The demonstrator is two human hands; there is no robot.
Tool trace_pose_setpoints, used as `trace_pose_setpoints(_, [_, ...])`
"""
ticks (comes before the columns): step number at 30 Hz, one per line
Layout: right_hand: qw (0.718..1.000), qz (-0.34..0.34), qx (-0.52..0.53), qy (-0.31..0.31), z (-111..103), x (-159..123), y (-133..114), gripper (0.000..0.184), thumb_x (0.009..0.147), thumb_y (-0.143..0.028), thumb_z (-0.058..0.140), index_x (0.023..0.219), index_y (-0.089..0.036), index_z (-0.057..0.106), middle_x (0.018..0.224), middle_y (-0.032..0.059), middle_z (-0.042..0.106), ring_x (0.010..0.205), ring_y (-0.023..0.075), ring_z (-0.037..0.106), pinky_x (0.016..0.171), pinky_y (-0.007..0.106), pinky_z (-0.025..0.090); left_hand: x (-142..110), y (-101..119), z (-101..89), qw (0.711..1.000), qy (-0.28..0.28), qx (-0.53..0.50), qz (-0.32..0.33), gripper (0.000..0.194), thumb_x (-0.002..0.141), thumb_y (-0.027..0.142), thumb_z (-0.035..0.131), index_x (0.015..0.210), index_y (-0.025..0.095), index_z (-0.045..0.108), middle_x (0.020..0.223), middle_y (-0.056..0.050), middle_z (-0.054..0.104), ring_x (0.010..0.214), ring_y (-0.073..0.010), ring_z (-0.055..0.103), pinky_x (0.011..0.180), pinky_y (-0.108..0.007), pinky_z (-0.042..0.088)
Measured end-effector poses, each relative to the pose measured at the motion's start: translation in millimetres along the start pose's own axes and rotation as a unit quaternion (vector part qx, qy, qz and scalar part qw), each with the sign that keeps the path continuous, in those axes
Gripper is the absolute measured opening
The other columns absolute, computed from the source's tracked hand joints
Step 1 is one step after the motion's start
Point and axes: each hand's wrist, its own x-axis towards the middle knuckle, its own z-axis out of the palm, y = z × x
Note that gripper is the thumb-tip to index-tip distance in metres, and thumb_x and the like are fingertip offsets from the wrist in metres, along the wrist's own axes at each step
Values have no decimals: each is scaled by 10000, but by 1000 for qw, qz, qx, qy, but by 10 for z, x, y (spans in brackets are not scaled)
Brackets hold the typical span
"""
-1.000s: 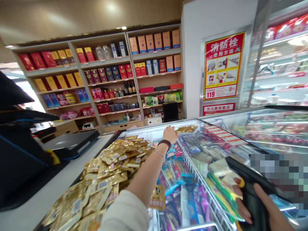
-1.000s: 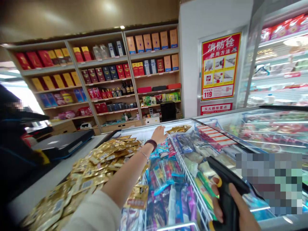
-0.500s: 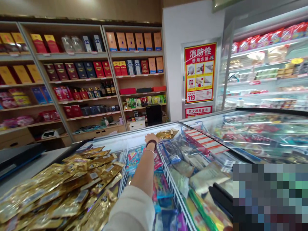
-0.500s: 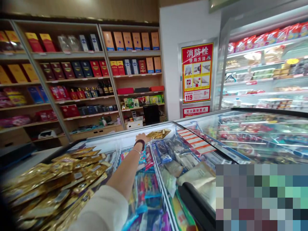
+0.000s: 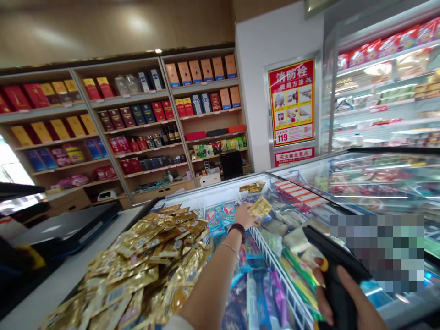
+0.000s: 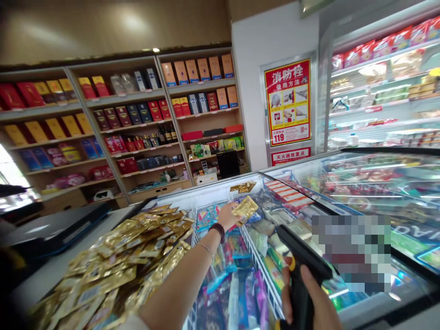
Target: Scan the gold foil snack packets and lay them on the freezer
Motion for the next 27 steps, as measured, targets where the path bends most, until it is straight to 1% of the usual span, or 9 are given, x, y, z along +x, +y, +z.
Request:
trace_pose_setpoints(2, [1000, -9, 11, 24, 69, -18, -35, 705, 691, -813, 944, 1069, -277, 686, 650, -58, 609, 415, 128, 465, 390, 260, 427, -277, 17, -88, 997, -11, -72, -6, 254, 694, 224, 1027, 782, 248, 790, 984, -120, 887, 1203, -432, 827, 1158, -578, 605])
trace_pose_setpoints(4, [998, -44, 8, 37, 150, -49, -59, 712, 666, -780, 966, 1063, -261, 684, 708, -49, 652, 425, 119, 479, 375, 250, 411, -542, 12, -210, 989, -16, -147, -17, 285, 800, 445, 995, 792, 239, 799, 868, -114, 861, 1056, -398, 861, 1036, -565, 670])
trace_pose_setpoints(6, [997, -66, -2, 37, 250, -118, -74, 718, 633, -766, 988, 1021, -242, 690, 724, -40, 667, 430, 119, 499, 369, 255, 417, -782, -4, -364, 977, -11, -210, -23, 402, 905, 627, 887, 897, 230, 823, 868, -115, 861, 973, -349, 872, 948, -516, 702])
trace_pose_setpoints(8, [996, -85, -19, 29, 377, -239, -84, 733, 596, -762, 1016, 989, -231, 699, 740, -30, 685, 443, 124, 521, 373, 262, 435, -989, -26, -527, 962, 9, -273, -23, 495, 945, 715, 817, 1020, 225, 825, 956, -118, 879, 975, -311, 871, 929, -473, 710])
trace_pose_setpoints(10, [992, -114, -44, 12, 532, -407, -86, 730, 609, -769, 1021, 989, -228, 712, 730, -28, 692, 454, 124, 524, 385, 259, 448, -1162, -58, -671, 934, 42, -355, -26, 527, 931, 732, 825, 1091, 230, 814, 1049, -116, 885, 1003, -292, 863, 932, -457, 712])
trace_pose_setpoints(13, [981, -152, -113, -35, 776, -688, -48, 672, 728, -821, 946, 931, -225, 709, 581, -42, 612, 446, 129, 502, 415, 249, 440, -1366, -123, -809, 881, 94, -463, -38, 498, 909, 690, 867, 1118, 240, 813, 1154, -117, 873, 1053, -281, 843, 942, -446, 709])
trace_pose_setpoints(16, [960, -176, -203, -79, 971, -936, 82, 670, 795, -877, 856, 836, -232, 678, 496, -35, 561, 434, 141, 502, 450, 265, 431, -1491, -180, -885, 853, 123, -505, -44, 452, 942, 661, 843, 1115, 244, 815, 1193, -121, 855, 1115, -277, 823, 945, -413, 696])
trace_pose_setpoints(22, [922, -177, -330, -98, 1203, -1294, 498, 579, 841, -846, 762, 847, -277, 650, 487, -34, 576, 436, 195, 545, 504, 328, 456, -1531, -187, -1112, 854, 140, -501, -7, 476, 984, 671, 810, 1215, 256, 833, 1216, -100, 846, 1115, -251, 807, 917, -338, 675])
trace_pose_setpoints(27, [903, -191, -368, -111, 1301, -1316, 538, 508, 874, -788, 735, 848, -288, 645, 504, -28, 591, 461, 207, 554, 548, 352, 472, -1517, -224, -1304, 841, 159, -517, -24, 511, 995, 675, 815, 1291, 258, 823, 1185, -99, 843, 1081, -227, 805, 919, -322, 663])
